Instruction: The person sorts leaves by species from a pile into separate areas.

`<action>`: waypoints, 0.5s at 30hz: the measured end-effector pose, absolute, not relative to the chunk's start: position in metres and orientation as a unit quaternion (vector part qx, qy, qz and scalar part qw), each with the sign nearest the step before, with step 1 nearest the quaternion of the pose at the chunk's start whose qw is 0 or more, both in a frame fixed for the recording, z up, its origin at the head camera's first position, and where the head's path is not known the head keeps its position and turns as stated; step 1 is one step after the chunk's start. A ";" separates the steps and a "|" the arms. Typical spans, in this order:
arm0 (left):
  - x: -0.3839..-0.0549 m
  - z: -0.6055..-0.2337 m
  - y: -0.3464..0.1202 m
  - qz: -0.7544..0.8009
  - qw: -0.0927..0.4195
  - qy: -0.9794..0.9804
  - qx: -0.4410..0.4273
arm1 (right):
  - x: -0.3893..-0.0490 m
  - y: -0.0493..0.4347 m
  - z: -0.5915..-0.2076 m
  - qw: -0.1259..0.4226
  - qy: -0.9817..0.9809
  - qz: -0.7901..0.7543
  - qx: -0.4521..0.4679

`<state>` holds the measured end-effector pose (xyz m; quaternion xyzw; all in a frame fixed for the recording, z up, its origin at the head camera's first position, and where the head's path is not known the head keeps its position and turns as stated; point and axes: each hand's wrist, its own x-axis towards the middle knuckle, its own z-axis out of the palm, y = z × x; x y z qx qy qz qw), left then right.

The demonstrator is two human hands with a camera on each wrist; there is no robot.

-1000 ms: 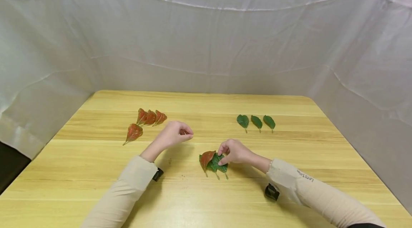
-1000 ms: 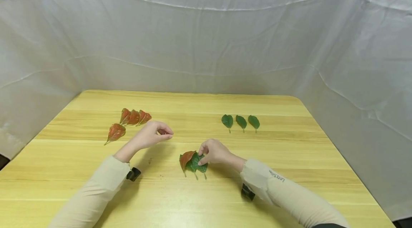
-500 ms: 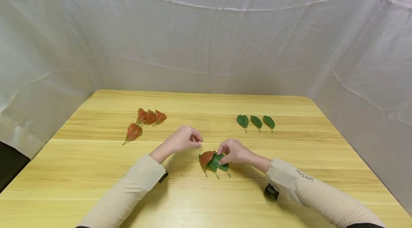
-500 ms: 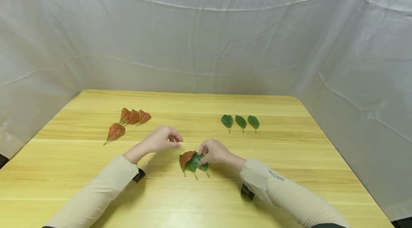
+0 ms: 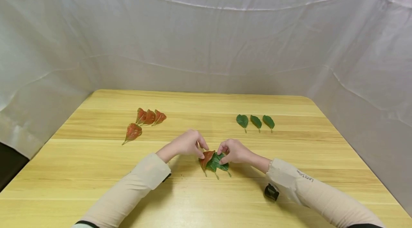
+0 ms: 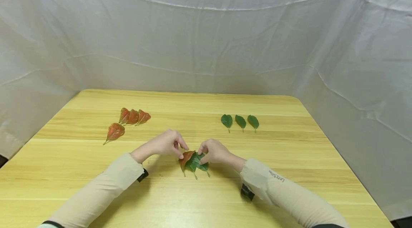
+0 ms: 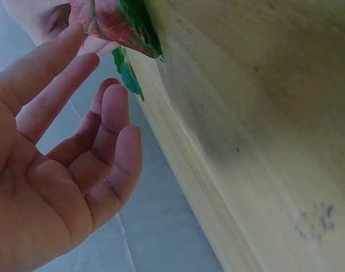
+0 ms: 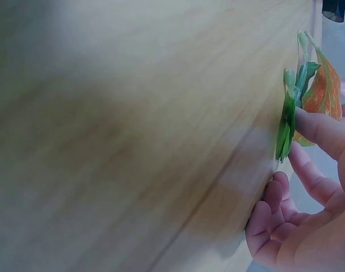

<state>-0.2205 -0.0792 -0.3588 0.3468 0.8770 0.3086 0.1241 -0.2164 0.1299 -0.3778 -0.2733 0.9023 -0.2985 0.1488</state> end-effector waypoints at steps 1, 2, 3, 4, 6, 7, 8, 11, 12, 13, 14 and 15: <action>-0.221 -0.359 -0.079 0.310 0.125 0.875 0.350 | -0.216 0.130 -0.378 0.148 0.902 -0.299 -0.274; -0.221 -0.360 -0.079 0.311 0.126 0.874 0.352 | -0.216 0.130 -0.377 0.148 0.902 -0.300 -0.274; -0.221 -0.361 -0.079 0.311 0.127 0.873 0.354 | -0.216 0.130 -0.377 0.147 0.902 -0.301 -0.274; -0.221 -0.362 -0.079 0.308 0.128 0.873 0.355 | -0.215 0.130 -0.376 0.147 0.901 -0.301 -0.274; -0.217 -0.357 -0.078 0.304 0.136 0.877 0.345 | -0.215 0.131 -0.376 0.146 0.901 -0.302 -0.275; -0.217 -0.358 -0.077 0.301 0.136 0.878 0.346 | -0.215 0.131 -0.376 0.146 0.901 -0.302 -0.276; -0.217 -0.358 -0.077 0.296 0.137 0.880 0.345 | -0.215 0.131 -0.376 0.145 0.901 -0.302 -0.276; -0.217 -0.359 -0.076 0.284 0.138 0.884 0.346 | -0.215 0.131 -0.376 0.144 0.900 -0.305 -0.275; -0.217 -0.359 -0.075 0.281 0.138 0.884 0.347 | -0.215 0.131 -0.376 0.144 0.900 -0.306 -0.274; -0.217 -0.359 -0.075 0.280 0.138 0.884 0.348 | -0.215 0.131 -0.376 0.145 0.900 -0.308 -0.272; -0.217 -0.359 -0.075 0.278 0.140 0.884 0.348 | -0.215 0.131 -0.377 0.146 0.899 -0.311 -0.270; -0.217 -0.359 -0.075 0.279 0.143 0.884 0.347 | -0.215 0.131 -0.377 0.148 0.899 -0.314 -0.268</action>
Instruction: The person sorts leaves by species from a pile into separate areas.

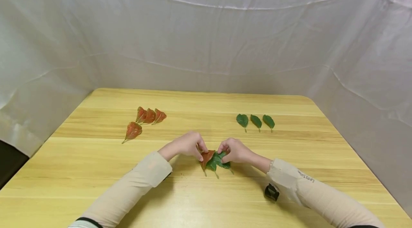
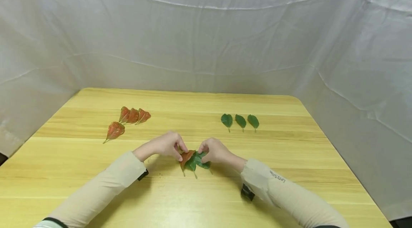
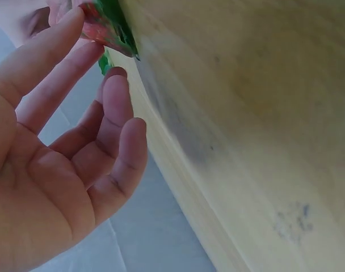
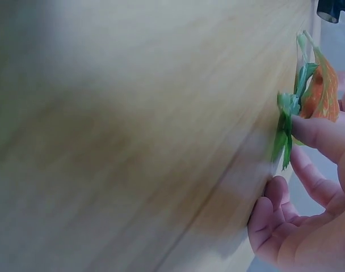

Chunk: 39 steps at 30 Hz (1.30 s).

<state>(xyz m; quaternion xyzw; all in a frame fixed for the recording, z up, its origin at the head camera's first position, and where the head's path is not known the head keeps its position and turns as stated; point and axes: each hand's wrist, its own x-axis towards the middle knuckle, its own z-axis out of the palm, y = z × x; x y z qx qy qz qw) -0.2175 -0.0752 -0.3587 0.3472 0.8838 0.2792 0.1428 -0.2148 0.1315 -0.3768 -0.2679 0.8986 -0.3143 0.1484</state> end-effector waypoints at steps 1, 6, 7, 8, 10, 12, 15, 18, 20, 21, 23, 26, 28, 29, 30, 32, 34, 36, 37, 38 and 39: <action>-0.217 -0.359 -0.075 0.279 0.145 0.884 0.347 | -0.215 0.132 -0.377 0.149 0.898 -0.317 -0.267; -0.217 -0.361 -0.073 0.276 0.153 0.886 0.340 | -0.215 0.132 -0.377 0.153 0.895 -0.326 -0.261; -0.217 -0.361 -0.073 0.273 0.152 0.887 0.340 | -0.215 0.132 -0.377 0.152 0.896 -0.325 -0.261; -0.217 -0.362 -0.073 0.271 0.153 0.887 0.340 | -0.215 0.132 -0.377 0.152 0.897 -0.325 -0.259; -0.216 -0.362 -0.072 0.267 0.154 0.888 0.340 | -0.215 0.133 -0.376 0.150 0.898 -0.325 -0.257; -0.216 -0.362 -0.072 0.265 0.155 0.889 0.341 | -0.215 0.134 -0.377 0.148 0.896 -0.327 -0.260; -0.217 -0.362 -0.071 0.261 0.156 0.889 0.343 | -0.216 0.136 -0.377 0.151 0.892 -0.333 -0.264; -0.218 -0.363 -0.071 0.254 0.154 0.889 0.348 | -0.217 0.138 -0.375 0.153 0.889 -0.342 -0.262; -0.219 -0.363 -0.071 0.249 0.153 0.890 0.351 | -0.218 0.141 -0.374 0.152 0.891 -0.348 -0.250; -0.219 -0.363 -0.071 0.246 0.152 0.890 0.352 | -0.218 0.143 -0.373 0.152 0.891 -0.354 -0.241; -0.218 -0.362 -0.071 0.243 0.153 0.891 0.352 | -0.219 0.147 -0.372 0.155 0.889 -0.367 -0.225; -0.218 -0.362 -0.071 0.243 0.155 0.892 0.348 | -0.221 0.154 -0.370 0.153 0.888 -0.383 -0.203; -0.217 -0.362 -0.070 0.245 0.157 0.893 0.343 | -0.222 0.160 -0.369 0.146 0.888 -0.391 -0.192; -0.217 -0.362 -0.070 0.246 0.158 0.893 0.341 | -0.223 0.163 -0.369 0.139 0.888 -0.396 -0.189; -0.216 -0.362 -0.070 0.246 0.159 0.894 0.340 | -0.224 0.166 -0.368 0.133 0.889 -0.398 -0.184; -0.216 -0.362 -0.070 0.246 0.160 0.894 0.339 | -0.225 0.172 -0.368 0.124 0.889 -0.407 -0.171; -0.216 -0.362 -0.069 0.245 0.160 0.894 0.339 | -0.227 0.178 -0.368 0.114 0.889 -0.413 -0.159; -0.216 -0.362 -0.069 0.243 0.160 0.895 0.339 | -0.229 0.184 -0.367 0.109 0.889 -0.422 -0.142; -0.216 -0.362 -0.069 0.244 0.160 0.895 0.338 | -0.229 0.186 -0.367 0.107 0.888 -0.425 -0.138; -0.216 -0.362 -0.069 0.244 0.161 0.895 0.336 | -0.230 0.188 -0.367 0.104 0.888 -0.428 -0.134; -0.216 -0.362 -0.069 0.244 0.161 0.896 0.336 | -0.231 0.190 -0.366 0.101 0.888 -0.429 -0.131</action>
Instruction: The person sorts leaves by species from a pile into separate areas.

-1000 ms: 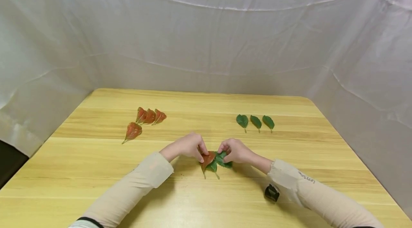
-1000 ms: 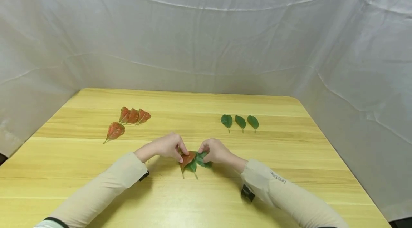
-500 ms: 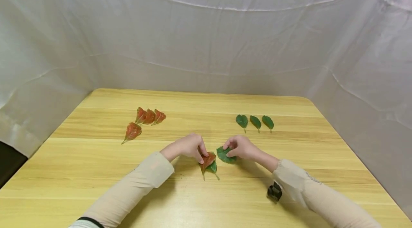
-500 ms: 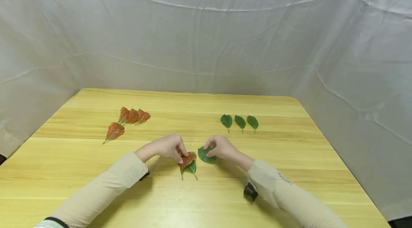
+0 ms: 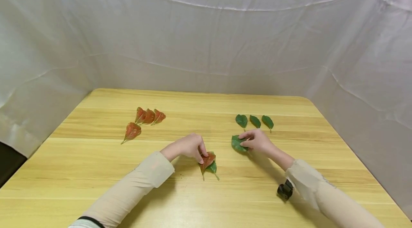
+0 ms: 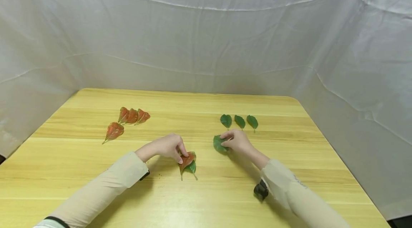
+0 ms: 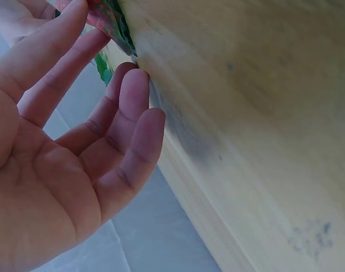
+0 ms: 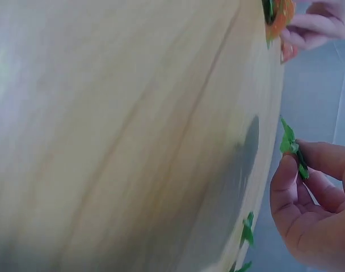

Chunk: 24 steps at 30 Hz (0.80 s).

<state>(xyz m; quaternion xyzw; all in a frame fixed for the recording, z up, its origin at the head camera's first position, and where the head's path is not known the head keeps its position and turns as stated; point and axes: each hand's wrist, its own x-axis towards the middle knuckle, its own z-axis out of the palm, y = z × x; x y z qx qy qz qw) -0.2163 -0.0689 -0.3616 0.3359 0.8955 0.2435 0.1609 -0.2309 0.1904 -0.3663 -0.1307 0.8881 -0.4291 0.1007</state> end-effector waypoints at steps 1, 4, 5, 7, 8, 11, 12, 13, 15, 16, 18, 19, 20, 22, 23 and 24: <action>-0.216 -0.362 -0.069 0.243 0.161 0.896 0.336 | -0.232 0.192 -0.366 0.099 0.888 -0.431 -0.126; -0.217 -0.361 -0.069 0.242 0.160 0.896 0.336 | -0.234 0.198 -0.366 0.097 0.890 -0.430 -0.120; -0.217 -0.361 -0.069 0.241 0.160 0.896 0.336 | -0.234 0.200 -0.367 0.098 0.890 -0.429 -0.115; -0.216 -0.361 -0.069 0.240 0.160 0.897 0.335 | -0.235 0.203 -0.367 0.098 0.891 -0.431 -0.107; -0.216 -0.361 -0.069 0.241 0.160 0.897 0.335 | -0.235 0.205 -0.367 0.098 0.890 -0.432 -0.104; -0.216 -0.360 -0.069 0.242 0.163 0.898 0.331 | -0.237 0.209 -0.368 0.101 0.888 -0.439 -0.097; -0.216 -0.360 -0.068 0.243 0.164 0.897 0.330 | -0.237 0.210 -0.368 0.102 0.887 -0.440 -0.095; -0.215 -0.360 -0.068 0.243 0.164 0.897 0.330 | -0.237 0.211 -0.368 0.102 0.887 -0.440 -0.093; -0.215 -0.360 -0.068 0.244 0.166 0.898 0.328 | -0.238 0.212 -0.368 0.105 0.888 -0.438 -0.091; -0.215 -0.360 -0.068 0.245 0.165 0.897 0.328 | -0.238 0.213 -0.369 0.106 0.889 -0.436 -0.092; -0.215 -0.360 -0.068 0.245 0.164 0.897 0.329 | -0.238 0.214 -0.369 0.108 0.890 -0.434 -0.088; -0.215 -0.360 -0.069 0.245 0.164 0.897 0.329 | -0.238 0.214 -0.370 0.110 0.891 -0.432 -0.087; -0.216 -0.360 -0.069 0.246 0.163 0.897 0.330 | -0.239 0.214 -0.370 0.112 0.892 -0.431 -0.085; -0.216 -0.361 -0.069 0.246 0.162 0.896 0.332 | -0.239 0.214 -0.371 0.114 0.893 -0.427 -0.081; -0.216 -0.361 -0.069 0.245 0.162 0.896 0.334 | -0.239 0.214 -0.371 0.115 0.894 -0.425 -0.079; -0.216 -0.361 -0.069 0.245 0.163 0.895 0.334 | -0.239 0.215 -0.372 0.116 0.895 -0.423 -0.078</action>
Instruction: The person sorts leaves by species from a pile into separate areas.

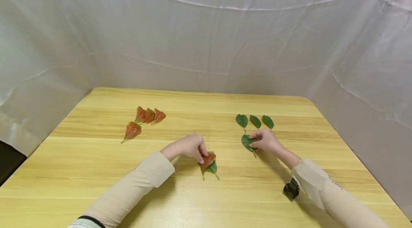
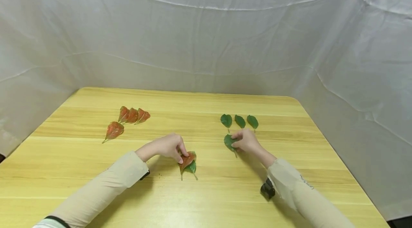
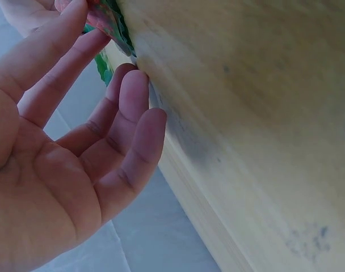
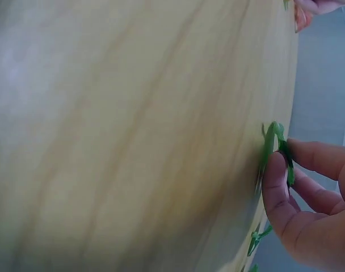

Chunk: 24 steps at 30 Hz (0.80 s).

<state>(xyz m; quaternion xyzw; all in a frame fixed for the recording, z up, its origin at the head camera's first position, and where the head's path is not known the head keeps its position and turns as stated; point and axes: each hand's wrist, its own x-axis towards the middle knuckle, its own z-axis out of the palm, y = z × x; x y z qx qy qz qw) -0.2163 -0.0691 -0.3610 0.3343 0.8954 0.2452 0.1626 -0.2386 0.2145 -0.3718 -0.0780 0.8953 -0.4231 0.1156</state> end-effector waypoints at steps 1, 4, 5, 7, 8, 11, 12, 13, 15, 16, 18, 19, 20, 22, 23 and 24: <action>-0.216 -0.361 -0.069 0.246 0.163 0.895 0.335 | -0.239 0.215 -0.372 0.116 0.897 -0.420 -0.078; -0.217 -0.362 -0.069 0.243 0.163 0.894 0.338 | -0.239 0.215 -0.375 0.115 0.899 -0.415 -0.078; -0.217 -0.362 -0.069 0.243 0.163 0.895 0.338 | -0.239 0.215 -0.376 0.114 0.900 -0.412 -0.079; -0.217 -0.362 -0.069 0.243 0.165 0.895 0.336 | -0.239 0.216 -0.377 0.114 0.902 -0.409 -0.080; -0.217 -0.362 -0.069 0.243 0.164 0.895 0.336 | -0.239 0.216 -0.377 0.113 0.903 -0.407 -0.081; -0.217 -0.361 -0.069 0.242 0.164 0.896 0.334 | -0.239 0.215 -0.378 0.111 0.905 -0.402 -0.086; -0.216 -0.361 -0.069 0.243 0.164 0.896 0.333 | -0.239 0.215 -0.378 0.111 0.906 -0.400 -0.086; -0.216 -0.362 -0.069 0.243 0.163 0.896 0.334 | -0.239 0.215 -0.378 0.110 0.907 -0.398 -0.087; -0.216 -0.362 -0.069 0.244 0.163 0.896 0.333 | -0.239 0.215 -0.378 0.109 0.909 -0.393 -0.088; -0.216 -0.362 -0.069 0.245 0.164 0.896 0.331 | -0.239 0.215 -0.378 0.109 0.910 -0.391 -0.088; -0.216 -0.362 -0.069 0.246 0.164 0.897 0.330 | -0.239 0.214 -0.377 0.103 0.914 -0.383 -0.086; -0.216 -0.362 -0.068 0.245 0.164 0.897 0.331 | -0.239 0.214 -0.377 0.100 0.916 -0.379 -0.085; -0.216 -0.362 -0.068 0.244 0.165 0.897 0.330 | -0.239 0.214 -0.377 0.097 0.918 -0.374 -0.085; -0.217 -0.362 -0.069 0.245 0.164 0.896 0.333 | -0.239 0.214 -0.376 0.087 0.923 -0.365 -0.086; -0.217 -0.362 -0.069 0.245 0.164 0.895 0.334 | -0.239 0.214 -0.375 0.082 0.925 -0.362 -0.087; -0.217 -0.362 -0.069 0.245 0.165 0.895 0.334 | -0.239 0.214 -0.375 0.077 0.926 -0.359 -0.091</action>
